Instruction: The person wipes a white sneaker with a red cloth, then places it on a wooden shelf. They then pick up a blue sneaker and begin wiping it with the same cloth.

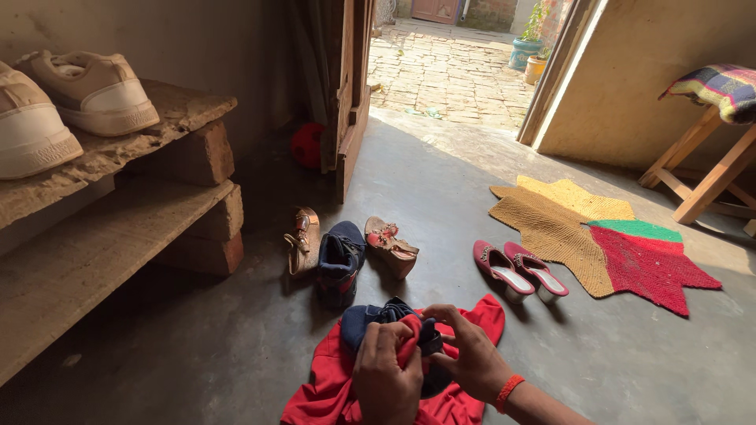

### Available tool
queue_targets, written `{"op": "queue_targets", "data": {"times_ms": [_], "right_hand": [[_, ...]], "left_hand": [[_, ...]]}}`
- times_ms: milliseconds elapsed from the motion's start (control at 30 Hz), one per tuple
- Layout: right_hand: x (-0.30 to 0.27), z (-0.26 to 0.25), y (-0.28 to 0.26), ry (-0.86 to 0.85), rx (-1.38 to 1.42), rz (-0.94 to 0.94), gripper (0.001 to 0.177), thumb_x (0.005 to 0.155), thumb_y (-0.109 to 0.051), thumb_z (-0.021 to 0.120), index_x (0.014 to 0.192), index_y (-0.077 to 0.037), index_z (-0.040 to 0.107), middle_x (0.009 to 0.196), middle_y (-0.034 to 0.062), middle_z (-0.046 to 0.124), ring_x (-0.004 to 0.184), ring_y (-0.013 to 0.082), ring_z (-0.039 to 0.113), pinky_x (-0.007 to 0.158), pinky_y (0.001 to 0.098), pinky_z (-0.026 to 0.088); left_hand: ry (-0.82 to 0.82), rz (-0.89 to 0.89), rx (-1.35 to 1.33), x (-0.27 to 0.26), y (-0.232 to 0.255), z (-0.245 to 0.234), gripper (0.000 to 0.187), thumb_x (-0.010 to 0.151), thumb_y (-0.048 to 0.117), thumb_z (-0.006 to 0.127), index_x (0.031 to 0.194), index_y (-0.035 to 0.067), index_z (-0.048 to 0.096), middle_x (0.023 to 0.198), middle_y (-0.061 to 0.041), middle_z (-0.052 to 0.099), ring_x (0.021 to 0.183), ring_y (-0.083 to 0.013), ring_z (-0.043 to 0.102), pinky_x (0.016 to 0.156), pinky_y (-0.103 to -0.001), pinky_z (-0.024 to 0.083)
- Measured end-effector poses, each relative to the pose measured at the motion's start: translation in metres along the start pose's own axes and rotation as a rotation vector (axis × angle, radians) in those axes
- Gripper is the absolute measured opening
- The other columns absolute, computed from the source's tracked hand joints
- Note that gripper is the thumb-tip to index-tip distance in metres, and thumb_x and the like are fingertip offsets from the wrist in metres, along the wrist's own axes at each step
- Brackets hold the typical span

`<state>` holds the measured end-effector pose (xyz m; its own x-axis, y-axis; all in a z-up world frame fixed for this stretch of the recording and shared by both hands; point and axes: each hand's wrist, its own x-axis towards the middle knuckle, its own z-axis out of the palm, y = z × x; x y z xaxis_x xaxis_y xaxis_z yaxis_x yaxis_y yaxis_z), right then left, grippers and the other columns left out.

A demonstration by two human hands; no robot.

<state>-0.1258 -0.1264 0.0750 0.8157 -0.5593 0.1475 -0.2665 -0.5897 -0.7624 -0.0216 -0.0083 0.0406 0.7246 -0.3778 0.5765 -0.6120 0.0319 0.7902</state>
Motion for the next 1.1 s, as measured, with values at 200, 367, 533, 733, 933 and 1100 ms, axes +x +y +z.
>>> {"op": "queue_targets", "data": {"times_ms": [200, 367, 533, 733, 933, 1100], "right_hand": [[0.005, -0.027, -0.025, -0.110, -0.077, -0.119, 0.059, 0.082, -0.001, 0.074, 0.134, -0.013, 0.050, 0.126, 0.0091, 0.071, 0.121, 0.0229, 0.072, 0.103, 0.0364, 0.054], [0.009, -0.029, -0.037, -0.082, -0.206, -0.214, 0.065, 0.075, 0.001, 0.076, 0.132, -0.012, 0.047, 0.125, 0.0133, 0.071, 0.121, 0.0296, 0.068, 0.096, 0.0389, 0.055], [0.020, -0.020, -0.041, -0.086, -0.112, -0.106, 0.061, 0.081, -0.007, 0.079, 0.132, -0.013, 0.047, 0.124, 0.0088, 0.073, 0.115, 0.0228, 0.073, 0.096, 0.0356, 0.059], [0.037, -0.026, -0.043, -0.176, 0.065, -0.101, 0.063, 0.080, 0.005, 0.067, 0.137, -0.015, 0.048, 0.129, 0.0069, 0.071, 0.123, 0.0182, 0.068, 0.102, 0.0383, 0.057], [0.033, -0.018, -0.021, -0.213, 0.209, -0.119, 0.061, 0.081, 0.011, 0.052, 0.138, -0.011, 0.048, 0.136, 0.0099, 0.064, 0.131, 0.0193, 0.062, 0.108, 0.0387, 0.054], [0.030, -0.006, -0.006, -0.235, 0.313, -0.032, 0.060, 0.078, 0.009, 0.050, 0.135, -0.009, 0.050, 0.138, 0.0087, 0.060, 0.134, 0.0185, 0.057, 0.106, 0.0376, 0.057]], "left_hand": [[-0.015, 0.249, -0.043, -0.009, 0.017, 0.016, 0.023, 0.084, 0.012, 0.078, 0.105, 0.008, 0.069, 0.093, -0.009, 0.066, 0.084, -0.0298, 0.069, 0.074, -0.041, 0.056], [-0.045, 0.280, 0.109, -0.012, 0.024, 0.016, 0.048, 0.089, 0.012, 0.066, 0.134, -0.003, 0.061, 0.117, -0.019, 0.063, 0.101, -0.0357, 0.064, 0.083, -0.043, 0.055], [-0.223, 0.206, 0.215, -0.011, 0.027, 0.009, 0.064, 0.082, 0.004, 0.059, 0.144, -0.009, 0.047, 0.126, -0.024, 0.050, 0.110, -0.0399, 0.055, 0.090, -0.045, 0.052], [-0.192, 0.286, 0.334, -0.004, 0.018, -0.002, 0.055, 0.092, 0.004, 0.059, 0.144, -0.007, 0.049, 0.120, -0.018, 0.054, 0.107, -0.0321, 0.059, 0.087, -0.039, 0.055], [-0.282, 0.224, 0.380, 0.003, 0.007, -0.002, 0.029, 0.096, 0.007, 0.061, 0.122, -0.004, 0.059, 0.108, -0.016, 0.052, 0.103, -0.0316, 0.059, 0.083, -0.041, 0.055], [-0.336, 0.201, 0.446, 0.010, -0.004, -0.009, 0.026, 0.086, 0.005, 0.062, 0.110, -0.004, 0.057, 0.111, -0.021, 0.052, 0.106, -0.0372, 0.057, 0.087, -0.044, 0.053]]}}
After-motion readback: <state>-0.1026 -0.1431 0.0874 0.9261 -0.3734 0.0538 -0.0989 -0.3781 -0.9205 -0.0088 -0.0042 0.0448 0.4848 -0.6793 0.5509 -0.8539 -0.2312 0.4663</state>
